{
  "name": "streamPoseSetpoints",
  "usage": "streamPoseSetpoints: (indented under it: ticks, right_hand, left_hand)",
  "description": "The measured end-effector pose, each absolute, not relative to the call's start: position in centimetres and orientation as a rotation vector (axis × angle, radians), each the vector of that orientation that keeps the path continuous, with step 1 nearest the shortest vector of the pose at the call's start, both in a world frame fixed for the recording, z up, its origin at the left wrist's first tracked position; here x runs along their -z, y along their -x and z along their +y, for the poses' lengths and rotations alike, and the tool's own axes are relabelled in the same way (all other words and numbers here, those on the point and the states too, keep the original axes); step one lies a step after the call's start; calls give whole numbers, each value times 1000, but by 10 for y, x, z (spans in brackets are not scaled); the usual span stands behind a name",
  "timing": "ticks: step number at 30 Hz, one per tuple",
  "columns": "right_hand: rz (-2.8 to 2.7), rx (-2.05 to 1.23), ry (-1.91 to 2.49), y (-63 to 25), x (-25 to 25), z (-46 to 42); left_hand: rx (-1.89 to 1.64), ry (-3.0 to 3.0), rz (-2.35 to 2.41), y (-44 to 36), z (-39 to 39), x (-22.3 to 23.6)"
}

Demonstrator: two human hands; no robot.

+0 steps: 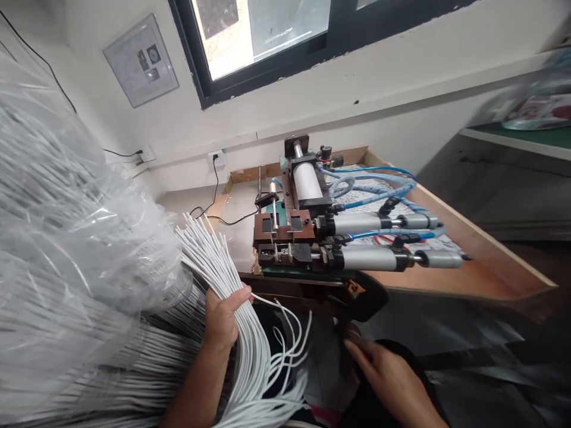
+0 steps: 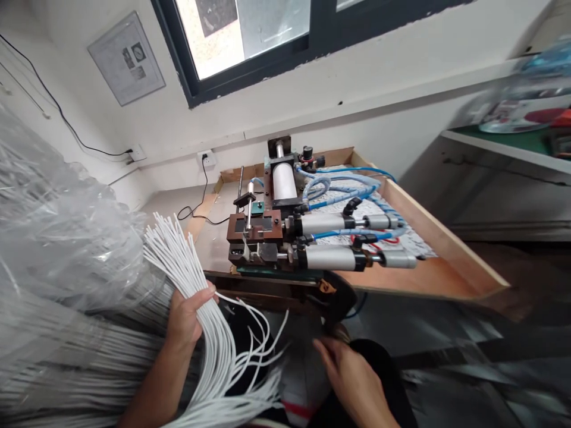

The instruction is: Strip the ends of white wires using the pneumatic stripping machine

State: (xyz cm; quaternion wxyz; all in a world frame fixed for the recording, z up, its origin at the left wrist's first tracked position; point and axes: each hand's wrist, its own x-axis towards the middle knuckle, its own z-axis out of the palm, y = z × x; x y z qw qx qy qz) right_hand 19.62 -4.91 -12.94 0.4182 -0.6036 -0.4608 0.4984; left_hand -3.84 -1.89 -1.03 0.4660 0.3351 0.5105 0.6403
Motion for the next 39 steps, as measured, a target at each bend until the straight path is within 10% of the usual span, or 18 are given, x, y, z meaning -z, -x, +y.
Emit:
streamPoseSetpoints:
  ticks: [6, 13, 39]
  right_hand:
    - [-1730, -1165, 934, -143, 56, -22]
    - [-1880, -1130, 932, -136, 84, -48]
    - [-398, -1859, 729, -98, 36, 26]
  left_hand:
    - [-1536, -913, 1278, 28, -26, 8]
    - [-1611, -860, 1317, 53, -13, 14]
    - [-1458, -689, 1333, 30, -1, 6]
